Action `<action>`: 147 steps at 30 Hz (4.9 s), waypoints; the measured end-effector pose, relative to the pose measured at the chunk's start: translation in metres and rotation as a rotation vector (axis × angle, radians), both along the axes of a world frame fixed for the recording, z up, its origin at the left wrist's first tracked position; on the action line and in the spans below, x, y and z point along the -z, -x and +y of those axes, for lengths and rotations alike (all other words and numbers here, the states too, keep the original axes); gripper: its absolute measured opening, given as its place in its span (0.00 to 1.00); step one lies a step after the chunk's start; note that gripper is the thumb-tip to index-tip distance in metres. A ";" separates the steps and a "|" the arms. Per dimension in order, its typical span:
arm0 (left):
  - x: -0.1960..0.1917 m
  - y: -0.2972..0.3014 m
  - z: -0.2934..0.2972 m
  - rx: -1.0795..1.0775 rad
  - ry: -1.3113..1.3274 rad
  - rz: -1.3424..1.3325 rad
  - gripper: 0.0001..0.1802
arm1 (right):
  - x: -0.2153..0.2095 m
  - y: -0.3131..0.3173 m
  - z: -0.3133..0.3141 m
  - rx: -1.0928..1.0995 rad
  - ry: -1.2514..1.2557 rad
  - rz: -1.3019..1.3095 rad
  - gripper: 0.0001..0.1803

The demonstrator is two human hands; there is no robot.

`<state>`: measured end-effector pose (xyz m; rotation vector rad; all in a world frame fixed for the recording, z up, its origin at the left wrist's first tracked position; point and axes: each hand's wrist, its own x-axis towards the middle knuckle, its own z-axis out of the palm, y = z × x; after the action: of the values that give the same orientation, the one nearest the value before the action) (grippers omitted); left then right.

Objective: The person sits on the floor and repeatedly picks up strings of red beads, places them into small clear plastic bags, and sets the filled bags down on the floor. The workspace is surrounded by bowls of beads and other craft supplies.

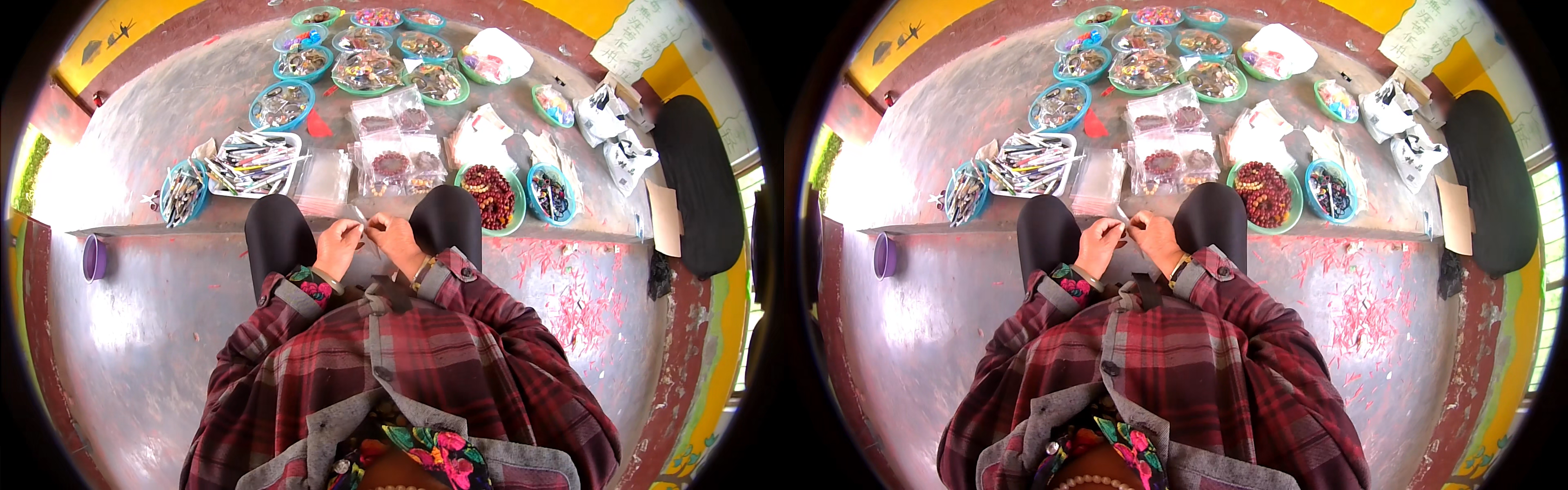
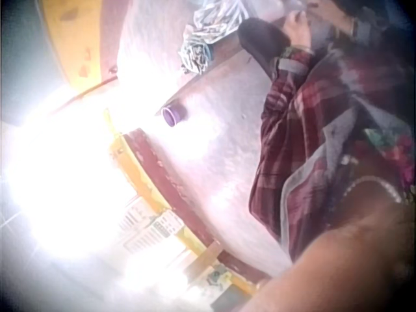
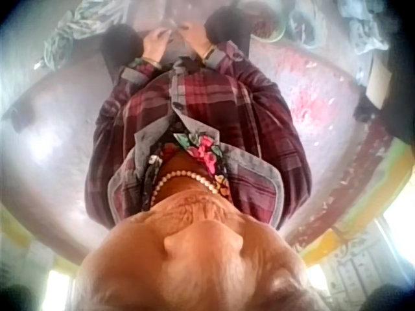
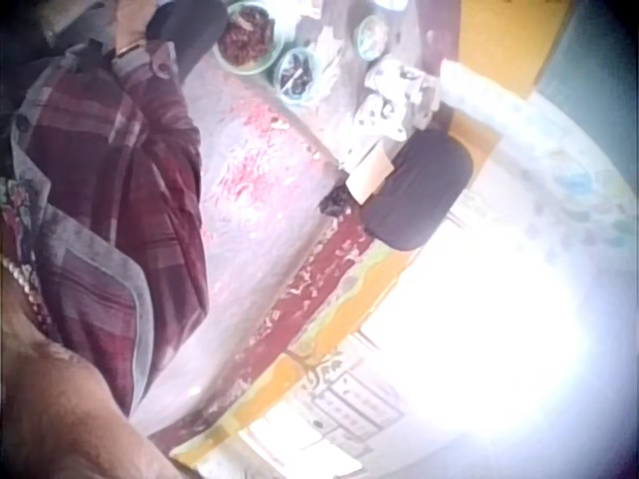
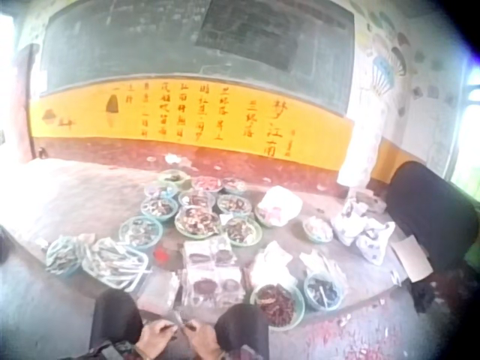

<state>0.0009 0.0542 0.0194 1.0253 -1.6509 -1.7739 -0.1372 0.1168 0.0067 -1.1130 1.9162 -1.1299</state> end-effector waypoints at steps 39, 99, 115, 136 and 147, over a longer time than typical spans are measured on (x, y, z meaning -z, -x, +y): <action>0.012 -0.012 -0.014 0.025 -0.363 0.129 0.08 | -0.004 0.003 -0.002 -0.144 -0.026 -0.469 0.11; 0.017 -0.015 -0.021 -0.081 -0.283 0.044 0.07 | 0.003 0.004 -0.004 -0.023 -0.026 -0.366 0.11; 0.002 -0.013 -0.015 0.103 -0.250 -0.015 0.14 | -0.008 -0.002 -0.003 -0.168 -0.071 -0.315 0.10; -0.004 -0.010 -0.007 0.003 0.072 -0.238 0.15 | -0.014 -0.012 0.001 -0.163 0.124 0.337 0.08; -0.013 -0.019 -0.016 -0.053 0.630 -0.582 0.13 | 0.008 0.005 0.000 -0.127 -0.114 0.393 0.11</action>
<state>0.0202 0.0379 0.0320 1.3076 -2.2844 -0.8278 -0.1424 0.1165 -0.0014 -1.4516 2.1348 -0.7624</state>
